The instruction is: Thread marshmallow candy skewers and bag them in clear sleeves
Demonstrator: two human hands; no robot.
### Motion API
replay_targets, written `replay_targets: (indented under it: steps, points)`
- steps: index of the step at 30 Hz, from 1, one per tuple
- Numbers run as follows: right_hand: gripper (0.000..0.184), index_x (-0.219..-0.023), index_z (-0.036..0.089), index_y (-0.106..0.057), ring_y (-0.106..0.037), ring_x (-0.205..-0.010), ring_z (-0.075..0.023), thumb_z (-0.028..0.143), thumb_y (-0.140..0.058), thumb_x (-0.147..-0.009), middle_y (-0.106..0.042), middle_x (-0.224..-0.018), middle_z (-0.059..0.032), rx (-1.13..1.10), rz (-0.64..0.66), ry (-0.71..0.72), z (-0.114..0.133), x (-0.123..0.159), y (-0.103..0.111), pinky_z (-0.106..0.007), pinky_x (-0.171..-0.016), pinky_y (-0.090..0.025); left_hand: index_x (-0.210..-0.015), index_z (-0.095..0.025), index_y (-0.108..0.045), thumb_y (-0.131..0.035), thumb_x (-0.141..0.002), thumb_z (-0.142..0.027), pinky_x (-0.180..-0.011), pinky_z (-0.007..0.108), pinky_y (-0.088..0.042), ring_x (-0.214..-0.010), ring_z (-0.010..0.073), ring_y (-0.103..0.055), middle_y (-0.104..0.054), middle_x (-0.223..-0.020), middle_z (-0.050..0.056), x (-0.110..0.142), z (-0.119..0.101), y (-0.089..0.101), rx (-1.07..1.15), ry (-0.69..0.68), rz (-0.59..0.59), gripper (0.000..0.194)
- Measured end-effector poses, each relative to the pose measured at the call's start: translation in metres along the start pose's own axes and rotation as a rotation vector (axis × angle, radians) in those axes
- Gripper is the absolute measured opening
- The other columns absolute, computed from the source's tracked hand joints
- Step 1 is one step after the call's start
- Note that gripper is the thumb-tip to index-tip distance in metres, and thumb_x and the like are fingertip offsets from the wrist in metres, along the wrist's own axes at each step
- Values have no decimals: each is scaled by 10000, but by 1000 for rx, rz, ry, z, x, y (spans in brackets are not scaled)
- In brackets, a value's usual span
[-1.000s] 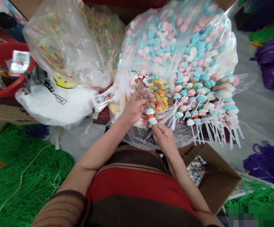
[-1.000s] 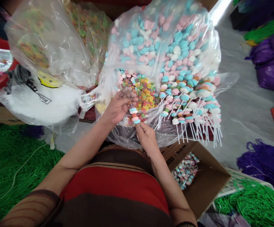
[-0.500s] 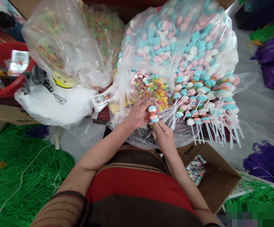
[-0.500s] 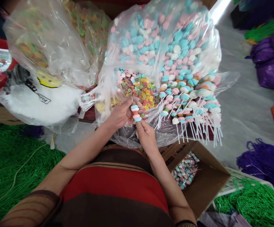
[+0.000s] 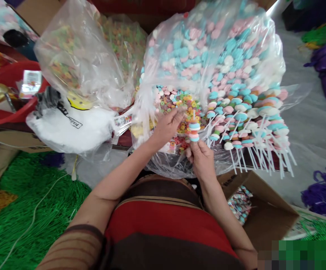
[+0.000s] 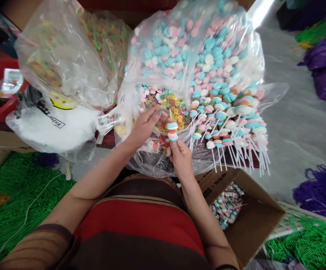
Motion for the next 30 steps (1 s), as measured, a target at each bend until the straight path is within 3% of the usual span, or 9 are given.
replay_targets:
  steps: [3, 6, 9, 12, 17, 25, 30]
  points:
    - [477, -907, 202, -684, -355, -449, -80, 678, -676, -881, -486, -533, 75, -31, -3, 10, -3, -2, 2, -234, -439, -251, -1065, -220, -752, -597, -958, -216, -1129, 413, -401, -1263, 310, -616, -746, -1201, 110, -32, -18, 22, -551, -166, 19, 188]
    - [468, -892, 203, -681, -363, -455, -81, 670, -666, -895, -489, -538, 73, -29, 8, 16, -6, -1, 2, -232, -442, -265, -1021, -157, -756, -530, -908, -96, -1102, 513, -368, -1218, 383, -620, -738, -1134, 200, -52, -10, 34, -1104, -159, 195, 260]
    - [452, -863, 210, -654, -377, -463, -85, 660, -651, -912, -489, -546, 71, -18, 20, 31, -7, 0, 2, -233, -445, -269, -1010, -150, -751, -502, -896, -88, -1061, 553, -363, -1172, 401, -623, -730, -1113, 226, -56, -12, 55, -1397, -155, 245, 281]
    - [444, -883, 210, -658, -361, -451, -81, 651, -642, -921, -491, -546, 74, -6, 35, 26, -7, 1, 1, -237, -446, -268, -1062, -152, -744, -430, -945, -118, -1017, 534, -378, -1094, 370, -658, -735, -1116, 228, -51, -22, 67, -1526, -170, 255, 337]
    - [452, -798, 214, -613, -367, -456, -82, 647, -626, -930, -497, -552, 67, 13, 51, 38, -2, 4, -1, -242, -454, -268, -1162, -90, -723, -488, -962, -223, -948, 479, -402, -1042, 358, -717, -761, -1095, 247, -40, -15, 63, -1695, -96, 363, 335]
    - [471, -849, 216, -654, -354, -452, -89, 678, -606, -926, -484, -550, 68, 42, 71, 47, -2, 6, -3, -250, -450, -254, -1170, -131, -751, -534, -958, -297, -911, 437, -449, -1116, 365, -705, -766, -1152, 222, -58, 1, 70, -1672, 92, 252, 345]
    - [447, -879, 212, -668, -351, -456, -86, 653, -616, -933, -483, -550, 70, 1, 70, 35, -6, 5, -2, -246, -456, -250, -1101, -176, -755, -549, -940, -283, -974, 470, -422, -1114, 355, -676, -758, -1161, 186, -58, -10, 71, -1488, -1, 160, 283]
Point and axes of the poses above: each hand's wrist, its own x-axis away from the middle knuckle, its own y-axis out of the back of the hand, z = x × y, the point moved 9 cm from there along -x, towards the middle knuckle
